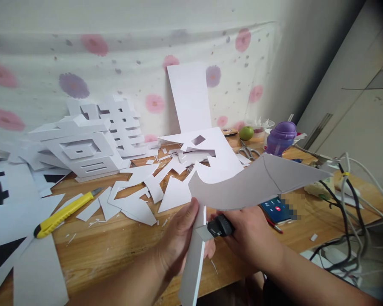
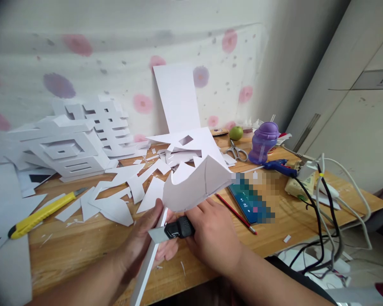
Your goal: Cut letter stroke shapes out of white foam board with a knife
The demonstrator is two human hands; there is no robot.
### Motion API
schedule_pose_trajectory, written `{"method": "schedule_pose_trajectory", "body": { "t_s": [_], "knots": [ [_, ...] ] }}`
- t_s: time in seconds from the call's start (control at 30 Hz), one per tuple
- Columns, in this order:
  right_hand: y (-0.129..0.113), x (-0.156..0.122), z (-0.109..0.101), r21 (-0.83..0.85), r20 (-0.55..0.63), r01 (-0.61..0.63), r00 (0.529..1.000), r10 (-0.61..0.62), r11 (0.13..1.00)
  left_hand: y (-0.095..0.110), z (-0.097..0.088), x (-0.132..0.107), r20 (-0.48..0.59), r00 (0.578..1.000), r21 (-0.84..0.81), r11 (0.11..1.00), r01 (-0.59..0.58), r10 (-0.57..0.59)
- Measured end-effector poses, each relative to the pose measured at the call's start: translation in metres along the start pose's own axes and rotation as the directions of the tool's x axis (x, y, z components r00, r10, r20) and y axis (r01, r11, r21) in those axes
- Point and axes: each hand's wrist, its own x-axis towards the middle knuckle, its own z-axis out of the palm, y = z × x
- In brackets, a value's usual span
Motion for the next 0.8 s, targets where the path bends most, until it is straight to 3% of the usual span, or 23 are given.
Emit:
{"method": "schedule_pose_trajectory", "body": {
  "t_s": [0.3,0.67,0.8],
  "knots": [
    [0.004,0.000,0.006,-0.127,-0.093,0.014,0.995,-0.026,0.992,0.001,-0.001,0.000,0.080,0.996,-0.023,0.999,-0.028,0.030],
    [0.011,-0.002,0.008,-0.222,-0.083,-0.001,0.996,-0.018,0.975,0.000,0.003,0.000,0.039,0.999,-0.017,0.999,-0.036,0.037],
    [0.019,-0.001,0.011,-0.262,-0.137,0.016,0.989,-0.054,0.965,0.001,0.006,-0.001,0.014,0.999,0.018,0.999,-0.029,0.029]
  ]
}}
